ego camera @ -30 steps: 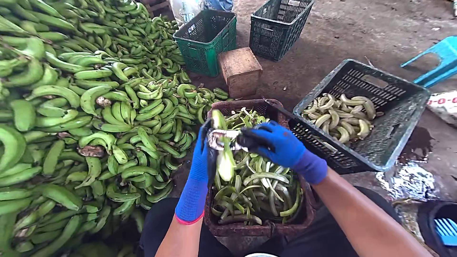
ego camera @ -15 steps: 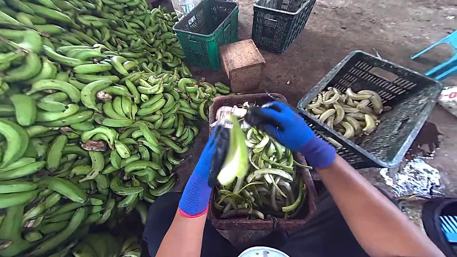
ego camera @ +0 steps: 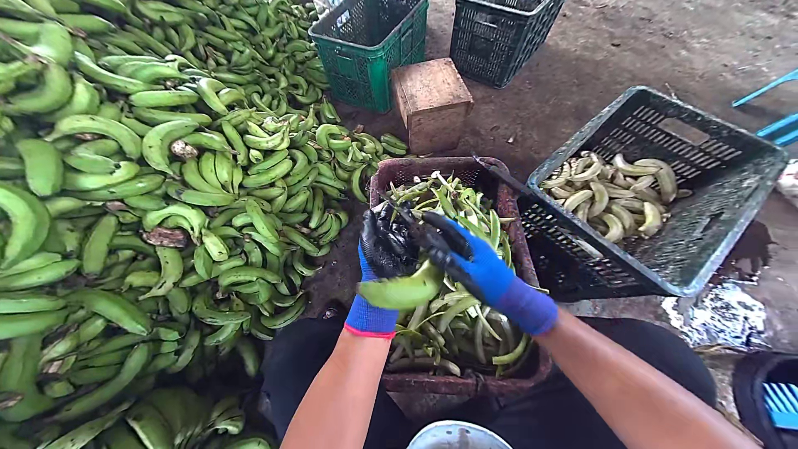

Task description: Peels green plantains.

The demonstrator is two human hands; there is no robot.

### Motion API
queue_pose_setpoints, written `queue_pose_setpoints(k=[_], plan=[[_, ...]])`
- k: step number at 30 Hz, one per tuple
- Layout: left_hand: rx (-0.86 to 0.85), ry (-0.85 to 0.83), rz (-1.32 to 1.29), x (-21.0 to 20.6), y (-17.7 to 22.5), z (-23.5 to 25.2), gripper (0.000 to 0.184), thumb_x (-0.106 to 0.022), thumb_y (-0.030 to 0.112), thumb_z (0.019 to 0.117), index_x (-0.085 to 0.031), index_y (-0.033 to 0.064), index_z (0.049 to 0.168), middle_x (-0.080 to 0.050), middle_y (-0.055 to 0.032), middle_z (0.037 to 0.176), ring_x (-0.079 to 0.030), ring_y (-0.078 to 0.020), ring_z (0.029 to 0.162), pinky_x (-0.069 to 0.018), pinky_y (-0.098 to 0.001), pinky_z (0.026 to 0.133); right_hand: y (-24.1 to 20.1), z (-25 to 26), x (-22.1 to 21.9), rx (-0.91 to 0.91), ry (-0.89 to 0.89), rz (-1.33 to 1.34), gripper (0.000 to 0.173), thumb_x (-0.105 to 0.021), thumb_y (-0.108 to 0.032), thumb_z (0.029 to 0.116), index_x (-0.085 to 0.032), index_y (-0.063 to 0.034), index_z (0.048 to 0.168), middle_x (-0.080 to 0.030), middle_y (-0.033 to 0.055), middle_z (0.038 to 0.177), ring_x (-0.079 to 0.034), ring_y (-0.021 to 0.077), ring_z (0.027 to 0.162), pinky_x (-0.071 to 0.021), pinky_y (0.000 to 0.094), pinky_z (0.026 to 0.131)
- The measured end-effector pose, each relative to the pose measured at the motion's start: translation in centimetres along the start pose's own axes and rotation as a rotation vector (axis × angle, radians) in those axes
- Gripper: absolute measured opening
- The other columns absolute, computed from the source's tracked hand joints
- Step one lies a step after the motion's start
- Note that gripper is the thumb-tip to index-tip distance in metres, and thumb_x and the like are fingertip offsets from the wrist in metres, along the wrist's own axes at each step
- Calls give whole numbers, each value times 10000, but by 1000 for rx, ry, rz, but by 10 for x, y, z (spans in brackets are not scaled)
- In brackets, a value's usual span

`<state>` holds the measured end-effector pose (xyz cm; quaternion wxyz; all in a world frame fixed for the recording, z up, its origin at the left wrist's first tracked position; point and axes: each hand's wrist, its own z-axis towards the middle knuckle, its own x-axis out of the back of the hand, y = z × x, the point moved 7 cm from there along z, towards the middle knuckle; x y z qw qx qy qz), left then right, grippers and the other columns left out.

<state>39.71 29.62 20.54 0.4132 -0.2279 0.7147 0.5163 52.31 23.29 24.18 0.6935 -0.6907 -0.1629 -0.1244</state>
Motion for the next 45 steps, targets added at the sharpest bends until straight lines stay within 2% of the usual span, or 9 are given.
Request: queue_pose_setpoints(k=[3,6,10,14,22,28,35,40,45], plan=[[-109,134,235,-4,10,5,393,-266,472,1096,-565,243,1208,-661,71,1016,-647,-40,837,-556,-230,701,2,6,3,-38,77,36,811,-809,-208,858,-409,-151,1562,-672,147,1251,-676,216,1039,-561,446,921],[-86,129,765,-9,24,2,477,-408,451,1082,-378,317,1540,-533,-8,1430,-607,-185,1116,-539,-406,856,4,12,50,-1,274,-21,821,-826,-272,848,-421,-180,1557,-654,144,1319,-672,240,1102,-567,478,927],[-117,-399,1707,-29,17,-21,514,-547,195,1034,-428,70,1518,-505,-202,1469,-567,-348,1275,-494,-537,1029,0,8,100,42,412,-154,602,-732,-297,882,-563,-93,1422,-678,109,1225,-654,136,1047,-531,381,937],[462,-1120,2180,7,-69,-97,478,-591,150,996,-537,159,1471,-480,-213,1503,-411,-465,1400,-344,-677,1082,-7,-4,103,124,389,-168,531,-697,-262,910,-584,-65,1390,-686,102,1198,-653,111,1026,-527,343,933],[99,-1177,2179,49,-114,-101,460,-568,-111,924,-637,56,1347,-558,-261,1399,-467,-526,1326,-310,-703,1102,-12,-8,94,165,320,-156,528,-675,-259,956,-552,-59,1428,-674,124,1245,-649,151,1077,-515,380,963],[301,-1127,2293,44,-105,-82,420,-588,77,980,-587,96,1400,-524,-262,1407,-482,-487,1301,-370,-642,1062,-2,-14,108,70,313,-125,626,-688,-241,959,-456,-108,1525,-639,151,1333,-646,205,1152,-507,432,1014],[324,-1178,2311,49,-124,-92,556,-584,-87,924,-561,114,1442,-503,-281,1416,-468,-540,1271,-382,-686,1020,-8,-34,116,41,379,-126,607,-678,-248,982,-449,-173,1539,-661,187,1257,-676,293,991,-551,515,826],[174,-741,1973,-2,-59,-64,677,-708,336,937,-448,158,1537,-570,-189,1411,-527,-362,1318,-384,-528,1127,-5,-26,125,53,390,-103,592,-560,-293,1042,-360,-207,1592,-682,166,1158,-673,240,838,-571,458,730],[-97,-345,1063,-36,24,-48,743,-613,191,932,-267,-72,1535,-585,-156,1338,-629,-70,1086,-533,-251,934,-8,-18,106,73,311,-110,513,-442,-346,1067,-458,-123,1528,-659,120,1251,-667,140,949,-563,341,834]])
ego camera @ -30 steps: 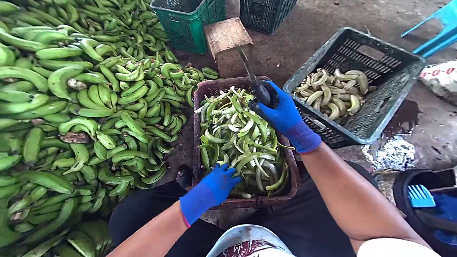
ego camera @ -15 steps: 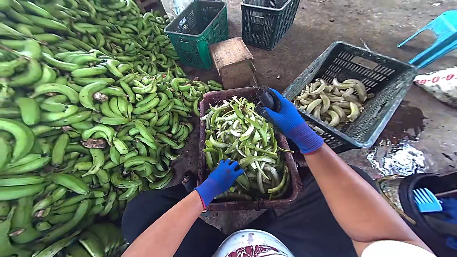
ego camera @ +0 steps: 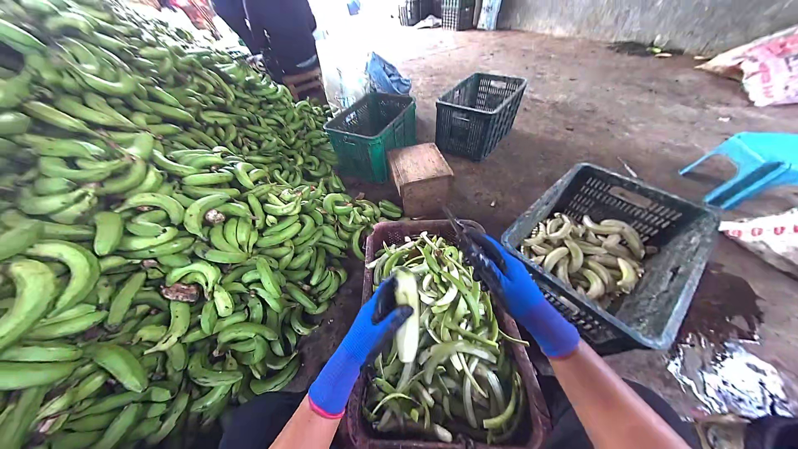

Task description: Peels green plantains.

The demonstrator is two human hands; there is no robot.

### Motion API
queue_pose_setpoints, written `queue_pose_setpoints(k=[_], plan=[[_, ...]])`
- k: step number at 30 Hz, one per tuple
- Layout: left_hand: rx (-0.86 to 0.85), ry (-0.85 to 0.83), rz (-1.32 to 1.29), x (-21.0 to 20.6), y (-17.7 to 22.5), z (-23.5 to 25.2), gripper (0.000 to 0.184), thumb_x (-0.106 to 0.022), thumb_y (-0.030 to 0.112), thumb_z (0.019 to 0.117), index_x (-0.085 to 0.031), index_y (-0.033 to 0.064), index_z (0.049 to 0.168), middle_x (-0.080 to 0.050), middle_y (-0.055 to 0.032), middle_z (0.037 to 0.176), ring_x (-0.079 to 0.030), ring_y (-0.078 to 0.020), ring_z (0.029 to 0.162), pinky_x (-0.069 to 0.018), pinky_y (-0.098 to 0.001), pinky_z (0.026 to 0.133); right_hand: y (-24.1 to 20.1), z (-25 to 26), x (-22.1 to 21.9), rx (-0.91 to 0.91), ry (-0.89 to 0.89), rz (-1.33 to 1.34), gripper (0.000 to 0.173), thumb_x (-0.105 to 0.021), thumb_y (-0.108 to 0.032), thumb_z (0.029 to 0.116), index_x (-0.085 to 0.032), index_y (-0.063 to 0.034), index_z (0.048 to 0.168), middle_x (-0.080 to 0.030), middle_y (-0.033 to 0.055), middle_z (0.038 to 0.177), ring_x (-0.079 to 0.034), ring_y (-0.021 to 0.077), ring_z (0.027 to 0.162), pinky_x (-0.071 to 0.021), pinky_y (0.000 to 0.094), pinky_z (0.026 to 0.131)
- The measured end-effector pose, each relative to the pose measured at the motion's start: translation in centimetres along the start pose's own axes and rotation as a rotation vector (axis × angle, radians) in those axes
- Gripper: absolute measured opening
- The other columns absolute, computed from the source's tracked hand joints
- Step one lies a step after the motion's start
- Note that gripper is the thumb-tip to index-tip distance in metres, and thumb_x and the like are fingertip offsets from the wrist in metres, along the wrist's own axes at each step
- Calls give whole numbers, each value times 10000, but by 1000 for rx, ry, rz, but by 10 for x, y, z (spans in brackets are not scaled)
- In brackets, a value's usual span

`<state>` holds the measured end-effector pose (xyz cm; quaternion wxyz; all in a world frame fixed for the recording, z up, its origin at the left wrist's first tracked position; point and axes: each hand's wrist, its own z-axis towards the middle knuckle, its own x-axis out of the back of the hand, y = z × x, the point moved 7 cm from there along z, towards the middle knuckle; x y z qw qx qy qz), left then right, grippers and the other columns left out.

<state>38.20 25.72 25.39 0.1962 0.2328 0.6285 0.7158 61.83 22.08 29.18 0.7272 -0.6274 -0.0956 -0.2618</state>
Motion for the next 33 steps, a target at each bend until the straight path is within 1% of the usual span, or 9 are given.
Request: queue_pose_setpoints(k=[2,3,7,12,16,19,25,29,33], plan=[[17,150,-267,13,1,5,629,-429,203,994,-217,-41,1533,-587,-117,1318,-636,-86,1074,-551,-278,913,-8,-3,-16,67,-42,-86,512,-479,-302,1036,-521,-68,1489,-613,158,1396,-621,214,1234,-485,403,1070],[24,239,-347,18,0,7,548,-345,211,1044,-244,-22,1529,-598,-99,1282,-637,-83,1052,-553,-276,897,-11,-6,-25,94,-68,-142,510,-497,-282,1018,-540,-71,1480,-601,177,1411,-595,266,1281,-454,454,1102],[23,595,-438,39,1,10,416,-257,222,1124,-449,-11,1411,-642,-68,1119,-645,-50,951,-557,-240,843,-24,-14,-58,197,-171,-353,512,-584,-294,968,-587,-156,1461,-640,212,1313,-637,389,1166,-509,570,968],[30,697,-604,51,-4,23,435,-308,265,1119,-356,54,1496,-614,-107,1175,-648,-127,989,-561,-303,853,-36,-23,-70,487,-76,-387,501,-611,-434,930,-698,-145,1329,-704,201,1167,-694,376,1021,-568,536,837],[10,763,-672,55,-6,27,422,-331,294,1116,-401,69,1466,-627,-108,1150,-655,-149,982,-568,-332,844,-41,-23,-68,579,-4,-466,466,-635,-450,903,-739,-175,1265,-719,192,1142,-700,388,1002,-569,547,807],[-50,699,-667,48,0,27,386,-323,270,1112,-421,78,1433,-649,-79,1095,-677,-139,942,-587,-320,818,-42,-18,-60,530,28,-493,449,-605,-428,911,-743,-174,1255,-721,177,1119,-699,389,992,-568,561,794],[44,387,-558,25,13,29,358,-282,238,1113,-609,96,1138,-675,-2,861,-671,-64,781,-578,-239,713,-31,-3,-44,432,9,-472,484,-603,-378,927,-674,-193,1368,-685,185,1175,-678,378,1031,-552,575,813],[150,431,-304,20,7,27,371,-285,243,1120,-573,38,1234,-654,-25,921,-646,-46,809,-557,-225,745,-25,4,-45,498,3,-538,456,-647,-351,896,-708,-200,1323,-691,190,1178,-665,415,1048,-532,597,816],[194,32,30,-3,11,22,488,-274,200,1098,-374,-19,1523,-564,-180,1371,-573,-106,1175,-448,-279,1033,-7,24,-39,91,-207,-393,429,-535,-237,1045,-576,-191,1469,-655,168,1312,-638,377,1180,-486,640,965]])
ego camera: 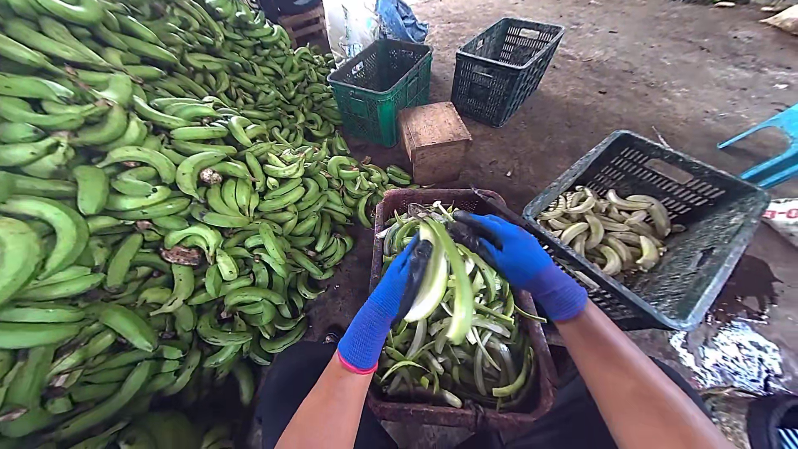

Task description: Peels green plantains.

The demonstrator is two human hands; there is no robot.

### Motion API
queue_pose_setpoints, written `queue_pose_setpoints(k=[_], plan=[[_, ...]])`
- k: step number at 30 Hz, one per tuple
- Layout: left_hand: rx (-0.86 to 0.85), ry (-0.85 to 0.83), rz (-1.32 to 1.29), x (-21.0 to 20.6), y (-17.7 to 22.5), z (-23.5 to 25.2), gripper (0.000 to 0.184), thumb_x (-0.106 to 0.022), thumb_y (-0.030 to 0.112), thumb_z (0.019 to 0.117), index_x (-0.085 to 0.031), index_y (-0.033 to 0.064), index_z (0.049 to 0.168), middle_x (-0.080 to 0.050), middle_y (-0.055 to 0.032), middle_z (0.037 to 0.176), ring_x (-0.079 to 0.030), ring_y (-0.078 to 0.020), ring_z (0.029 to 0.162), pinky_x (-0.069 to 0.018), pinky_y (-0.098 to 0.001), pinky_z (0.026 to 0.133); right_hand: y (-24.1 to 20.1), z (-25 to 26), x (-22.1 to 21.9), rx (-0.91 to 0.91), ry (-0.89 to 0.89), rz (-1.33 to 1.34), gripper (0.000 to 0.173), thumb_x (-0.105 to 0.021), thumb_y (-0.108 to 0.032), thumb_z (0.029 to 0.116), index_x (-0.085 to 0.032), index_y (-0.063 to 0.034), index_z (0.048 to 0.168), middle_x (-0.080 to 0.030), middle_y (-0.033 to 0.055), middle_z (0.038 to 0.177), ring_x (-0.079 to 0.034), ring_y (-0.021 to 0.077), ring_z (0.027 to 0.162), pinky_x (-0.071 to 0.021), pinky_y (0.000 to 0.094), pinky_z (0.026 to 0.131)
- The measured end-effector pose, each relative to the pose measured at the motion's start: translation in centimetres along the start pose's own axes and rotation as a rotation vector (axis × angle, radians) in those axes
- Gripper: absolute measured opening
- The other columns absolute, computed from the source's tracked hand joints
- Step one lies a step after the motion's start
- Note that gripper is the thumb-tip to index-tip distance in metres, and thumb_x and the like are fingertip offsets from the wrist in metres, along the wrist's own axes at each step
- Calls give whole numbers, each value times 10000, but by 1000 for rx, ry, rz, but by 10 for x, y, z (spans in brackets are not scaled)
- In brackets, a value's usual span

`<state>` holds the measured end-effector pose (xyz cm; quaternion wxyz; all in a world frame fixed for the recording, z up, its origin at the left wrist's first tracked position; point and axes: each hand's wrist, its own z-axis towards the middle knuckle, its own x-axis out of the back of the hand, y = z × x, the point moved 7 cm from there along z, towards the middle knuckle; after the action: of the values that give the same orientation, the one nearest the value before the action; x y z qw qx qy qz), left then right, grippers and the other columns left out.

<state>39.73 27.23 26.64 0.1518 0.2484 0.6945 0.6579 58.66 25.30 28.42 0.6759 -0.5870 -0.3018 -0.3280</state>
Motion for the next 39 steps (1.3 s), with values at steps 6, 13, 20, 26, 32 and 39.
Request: queue_pose_setpoints(k=[6,13,20,26,32,39], plan=[[64,22,-16,-2,-17,7,475,-303,174,1104,-363,-11,1538,-548,-218,1408,-569,-192,1228,-434,-348,1067,9,1,-15,-107,-34,-14,441,-473,-312,1082,-540,-164,1492,-632,169,1374,-615,365,1248,-455,624,1038],[1,278,-1187,38,-46,27,497,-275,505,1069,-593,136,970,-613,-7,707,-620,-85,570,-533,-229,496,-41,-39,-40,488,329,-205,389,-676,-409,872,-771,-206,1191,-721,177,1114,-698,383,967,-557,560,775],[-92,424,-870,26,-19,15,392,-293,364,1108,-616,145,1065,-659,0,797,-658,-75,681,-568,-233,587,-31,-21,-33,177,158,-119,482,-584,-368,964,-640,-184,1406,-696,178,1197,-695,383,1017,-558,590,802],[39,207,-53,13,-11,11,443,-302,247,1116,-477,52,1473,-650,-129,1196,-629,-125,984,-515,-321,906,0,-2,-26,-226,-97,42,412,-444,-350,1096,-589,-175,1440,-700,138,1218,-688,291,1056,-533,562,917],[150,198,-309,18,-32,12,371,-381,290,1102,-550,109,1379,-655,-35,1029,-624,-73,812,-543,-248,720,4,-9,-22,-137,-85,103,421,-527,-340,1056,-587,-190,1445,-710,132,1182,-693,285,1021,-534,569,909],[157,218,-743,37,-43,10,402,-314,407,1097,-611,143,1156,-658,-16,830,-649,-93,684,-569,-250,611,-35,-42,-25,572,188,-213,480,-619,-520,891,-764,-189,1207,-725,157,1068,-700,345,952,-565,506,758]])
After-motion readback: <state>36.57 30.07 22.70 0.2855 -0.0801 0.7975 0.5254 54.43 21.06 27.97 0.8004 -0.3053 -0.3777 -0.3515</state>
